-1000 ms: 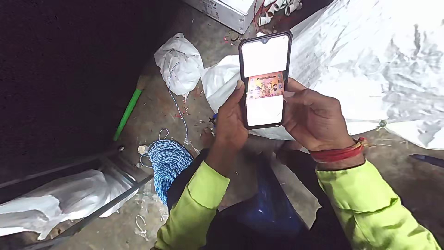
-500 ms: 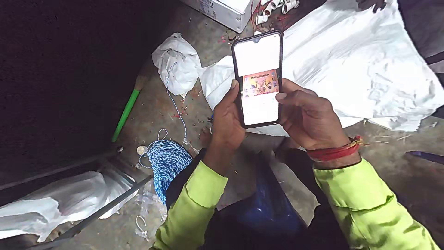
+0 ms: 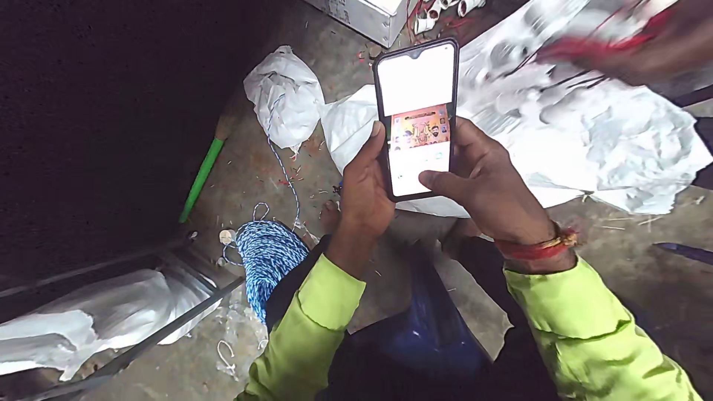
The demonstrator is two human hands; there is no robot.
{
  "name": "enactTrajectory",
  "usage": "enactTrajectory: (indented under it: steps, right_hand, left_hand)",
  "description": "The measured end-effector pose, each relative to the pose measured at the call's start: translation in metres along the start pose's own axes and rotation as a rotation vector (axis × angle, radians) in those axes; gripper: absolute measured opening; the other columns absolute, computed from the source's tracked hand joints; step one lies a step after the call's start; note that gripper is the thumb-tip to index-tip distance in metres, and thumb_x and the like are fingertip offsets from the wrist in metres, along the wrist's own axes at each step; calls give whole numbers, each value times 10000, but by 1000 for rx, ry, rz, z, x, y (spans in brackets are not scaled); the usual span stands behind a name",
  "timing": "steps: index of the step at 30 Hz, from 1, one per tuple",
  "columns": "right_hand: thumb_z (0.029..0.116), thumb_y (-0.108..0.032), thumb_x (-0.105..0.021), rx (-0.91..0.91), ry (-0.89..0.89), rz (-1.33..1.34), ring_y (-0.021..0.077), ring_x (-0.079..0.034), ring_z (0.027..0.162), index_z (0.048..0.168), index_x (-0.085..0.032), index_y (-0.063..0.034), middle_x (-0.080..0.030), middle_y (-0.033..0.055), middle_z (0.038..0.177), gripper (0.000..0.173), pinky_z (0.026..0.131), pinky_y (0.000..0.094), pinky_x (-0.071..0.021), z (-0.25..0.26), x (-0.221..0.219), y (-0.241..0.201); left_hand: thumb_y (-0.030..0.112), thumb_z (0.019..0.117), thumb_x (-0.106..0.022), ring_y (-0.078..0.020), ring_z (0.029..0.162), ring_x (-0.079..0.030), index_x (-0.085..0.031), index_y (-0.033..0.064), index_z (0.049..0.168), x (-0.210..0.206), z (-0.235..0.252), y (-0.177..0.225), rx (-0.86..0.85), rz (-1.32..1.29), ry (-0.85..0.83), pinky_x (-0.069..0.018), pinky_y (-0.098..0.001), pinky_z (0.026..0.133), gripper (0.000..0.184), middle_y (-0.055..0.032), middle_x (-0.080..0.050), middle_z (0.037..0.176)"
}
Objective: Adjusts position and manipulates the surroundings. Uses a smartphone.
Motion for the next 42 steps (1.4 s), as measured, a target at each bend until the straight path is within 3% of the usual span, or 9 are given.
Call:
enactTrajectory:
  steps: [7, 9, 14, 18, 23, 27, 42]
  right_hand:
    - [843, -12, -751, 25, 62, -214, 98, -713, 995, 1530, -396, -163, -674, 21, 1253, 788, 766, 258, -636, -4, -2, 3]
    - [864, 0, -724, 14, 44, -176, 101, -713, 986, 1532, -390, -159, -671, 24, 1250, 764, 759, 250, -634, -4, -2, 2]
    - [906, 10, -516, 31, 1, 41, 122, -696, 1056, 1508, -405, -56, -669, 62, 1253, 616, 859, 279, -613, 6, 0, 5]
    - [858, 28, -478, 1, 10, -6, 94, -690, 984, 1529, -394, -92, -666, 41, 1223, 687, 782, 254, -603, 1, 0, 2]
    - [830, 10, -490, 4, 26, -29, 77, -680, 979, 1512, -426, -84, -671, 23, 1175, 691, 780, 247, -595, 4, 2, 4]
    - [802, 28, -472, -2, 4, -55, 82, -679, 924, 1553, -380, -125, -660, 29, 1192, 772, 697, 244, -591, -1, 4, 2]
    - [813, -17, -587, -46, 75, -31, 100, -701, 1001, 1492, -476, -141, -711, 16, 1164, 699, 802, 278, -607, 8, 2, 7]
  left_hand:
    - [526, 1088, -346, -146, 1161, -661, -552, 258, 1410, -1, 2, 0, 9, -6, 15, -583, -389, 942, 467, -1, -660, 1304]
    - [531, 1088, -342, -142, 1169, -657, -545, 263, 1418, 0, 0, 0, 12, -8, 3, -581, -382, 948, 472, 2, -655, 1310]
    - [503, 1094, -350, -148, 1163, -665, -554, 243, 1406, -2, 3, 3, 5, -28, 17, -586, -384, 946, 455, -9, -665, 1297]
    - [506, 1092, -354, -150, 1160, -664, -553, 251, 1408, -3, 2, 2, 2, -12, 35, -583, -390, 948, 452, -3, -663, 1299]
    - [497, 1089, -388, -135, 1161, -659, -554, 256, 1400, -3, 4, 1, -25, 19, 61, -583, -391, 948, 427, 10, -666, 1283]
    - [521, 1077, -402, -138, 1122, -676, -568, 262, 1385, -6, 6, 4, 24, 15, 102, -591, -394, 921, 435, 13, -681, 1258]
    - [392, 1086, -443, -192, 1020, -720, -622, 152, 1285, -9, 21, 2, 4, -132, 212, -608, -415, 880, 359, -71, -726, 1121]
Point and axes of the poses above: each hand's wrist, its own z-axis towards the middle knuckle, its own x-axis out of the back of the hand, y = z × x, the point moved 1 cm from there along z, towards the middle knuckle
